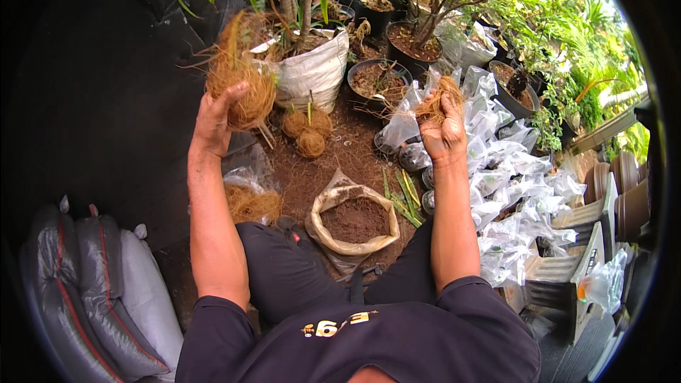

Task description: The person prepares a small planting bag with soil, inserts a green plant cutting, and packs soil around it. The person handles coconut coir and soil by hand while seated on the ground.

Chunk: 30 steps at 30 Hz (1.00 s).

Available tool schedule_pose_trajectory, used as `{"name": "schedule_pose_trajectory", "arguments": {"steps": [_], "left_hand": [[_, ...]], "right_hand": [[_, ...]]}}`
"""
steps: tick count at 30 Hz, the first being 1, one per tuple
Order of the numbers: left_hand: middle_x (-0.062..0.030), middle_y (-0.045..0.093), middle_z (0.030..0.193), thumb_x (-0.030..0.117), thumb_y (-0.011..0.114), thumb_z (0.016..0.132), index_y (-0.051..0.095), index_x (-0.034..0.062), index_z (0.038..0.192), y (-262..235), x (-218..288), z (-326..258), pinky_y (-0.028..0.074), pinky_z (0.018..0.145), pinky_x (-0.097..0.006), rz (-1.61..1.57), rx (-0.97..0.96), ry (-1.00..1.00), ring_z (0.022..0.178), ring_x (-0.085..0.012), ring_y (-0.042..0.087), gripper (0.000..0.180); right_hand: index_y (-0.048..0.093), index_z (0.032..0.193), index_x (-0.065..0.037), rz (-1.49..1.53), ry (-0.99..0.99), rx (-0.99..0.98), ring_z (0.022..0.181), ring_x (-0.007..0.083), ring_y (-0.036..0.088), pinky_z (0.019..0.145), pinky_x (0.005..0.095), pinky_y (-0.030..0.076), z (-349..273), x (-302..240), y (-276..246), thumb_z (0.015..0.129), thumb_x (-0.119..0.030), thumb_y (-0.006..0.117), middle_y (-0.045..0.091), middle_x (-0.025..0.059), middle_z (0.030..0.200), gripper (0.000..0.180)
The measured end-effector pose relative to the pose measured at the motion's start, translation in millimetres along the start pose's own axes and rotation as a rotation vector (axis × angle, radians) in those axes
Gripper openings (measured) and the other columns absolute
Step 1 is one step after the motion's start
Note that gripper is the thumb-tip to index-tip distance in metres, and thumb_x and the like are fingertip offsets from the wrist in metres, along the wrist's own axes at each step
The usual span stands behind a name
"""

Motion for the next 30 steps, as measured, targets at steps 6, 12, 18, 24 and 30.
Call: {"name": "schedule_pose_trajectory", "arguments": {"steps": [6,12,18,24,30], "left_hand": [[-0.0064,0.065,0.109,0.034,0.07,0.086,0.057,0.007,0.122,-35,21,-9,0.059,0.069,-0.038,-0.192,0.154,0.186,0.097,-0.021,0.067,0.047],[-0.0057,0.065,0.106,0.033,0.067,0.087,0.057,0.0102,0.121,-43,34,-17,0.058,0.065,-0.037,-0.243,0.243,0.257,0.094,-0.0201,0.067,0.042],[-0.0052,0.065,0.101,0.037,0.068,0.085,0.055,0.0095,0.12,-30,20,-20,0.057,0.061,-0.035,-0.32,0.219,0.135,0.088,-0.019,0.067,0.047],[-0.0013,0.064,0.101,0.036,0.068,0.088,0.056,0.0083,0.122,81,-25,-18,0.055,0.067,-0.03,-0.155,-0.064,-0.077,0.084,-0.014,0.065,0.046],[-0.0113,0.053,0.132,0.05,0.059,0.095,0.043,0.002,0.14,158,-46,-41,0.042,0.101,-0.036,-0.258,-0.062,-0.013,0.116,-0.02,0.053,0.067]], "right_hand": [[0.056,0.121,-0.007,-0.499,0.076,0.03,0.094,0.0208,0.065,0.079,0.0364,0.057,-38,135,22,0.096,-0.008,0.056,0.066,0.0078,0.107,0.025],[0.048,0.132,-0.004,-0.944,0.169,-0.486,0.117,0.0251,0.055,0.099,0.0361,0.048,-96,272,89,0.088,-0.012,0.068,0.056,0.0138,0.128,0.05],[0.044,0.142,-0.001,-1.291,0.395,-0.864,0.131,0.0274,0.049,0.11,0.0389,0.039,-88,254,112,0.085,-0.023,0.075,0.053,0.0177,0.14,0.068],[0.029,0.149,-0.005,-0.999,-0.091,-0.599,0.116,0.0172,0.052,0.099,0.0343,0.043,-71,140,144,0.092,-0.05,0.063,0.05,0.0111,0.134,0.081],[0.043,0.137,-0.002,-0.833,-0.211,-0.423,0.104,0.0125,0.055,0.091,0.0274,0.047,-80,85,121,0.089,-0.039,0.072,0.057,0.0059,0.119,0.066]]}}
Point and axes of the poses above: each hand's wrist, its own z-axis towards the middle knuckle, its own y-axis out of the palm, x = y × z, the point moved 5 cm from there along z, towards the middle knuckle
